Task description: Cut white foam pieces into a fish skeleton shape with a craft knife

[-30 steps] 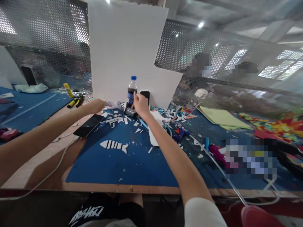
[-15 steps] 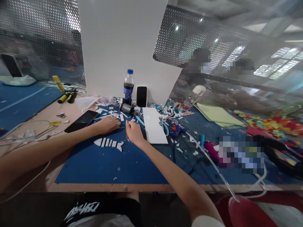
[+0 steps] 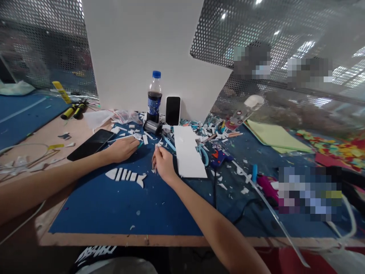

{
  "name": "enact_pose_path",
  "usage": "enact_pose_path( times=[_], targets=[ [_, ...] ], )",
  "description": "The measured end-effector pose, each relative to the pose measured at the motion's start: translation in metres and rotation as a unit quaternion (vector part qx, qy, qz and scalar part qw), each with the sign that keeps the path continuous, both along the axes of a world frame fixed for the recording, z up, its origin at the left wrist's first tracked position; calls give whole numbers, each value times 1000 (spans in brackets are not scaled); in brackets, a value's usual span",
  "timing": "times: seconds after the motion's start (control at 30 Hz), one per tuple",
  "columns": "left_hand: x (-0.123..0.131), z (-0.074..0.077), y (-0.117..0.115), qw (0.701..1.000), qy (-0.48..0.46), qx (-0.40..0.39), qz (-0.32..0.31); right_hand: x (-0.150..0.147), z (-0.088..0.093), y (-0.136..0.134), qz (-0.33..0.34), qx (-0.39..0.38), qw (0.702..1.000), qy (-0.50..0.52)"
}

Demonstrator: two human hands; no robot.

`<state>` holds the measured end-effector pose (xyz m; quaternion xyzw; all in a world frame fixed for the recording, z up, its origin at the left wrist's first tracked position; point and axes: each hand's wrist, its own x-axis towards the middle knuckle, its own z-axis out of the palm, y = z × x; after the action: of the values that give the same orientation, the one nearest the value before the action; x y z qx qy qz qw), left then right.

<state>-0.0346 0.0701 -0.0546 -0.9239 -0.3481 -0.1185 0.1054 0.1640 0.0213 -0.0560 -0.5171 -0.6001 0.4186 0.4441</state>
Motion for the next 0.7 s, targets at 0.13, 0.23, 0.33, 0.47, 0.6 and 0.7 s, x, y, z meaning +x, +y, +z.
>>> enact_pose_path(
  times=[0.13,0.23,0.33,0.47,0.6,0.7],
  targets=[
    [0,1,-2,1000,-16,8,-8,2,1,1,-7,23,1000,4],
    [0,2,-2,999,-33,17,-16,7,3,2,-34,76,996,-8],
    [-1,2,-1,998,-57,27,-27,13,6,2,-72,154,985,-34],
    [-4,0,0,993,-106,35,-45,18,10,1,-82,242,963,-87],
    [-6,-4,1,983,-170,38,-53,14,9,1,-33,255,958,-125],
    [-5,-6,4,972,-226,37,-57,9,6,1,-5,233,963,-133]
  ],
)
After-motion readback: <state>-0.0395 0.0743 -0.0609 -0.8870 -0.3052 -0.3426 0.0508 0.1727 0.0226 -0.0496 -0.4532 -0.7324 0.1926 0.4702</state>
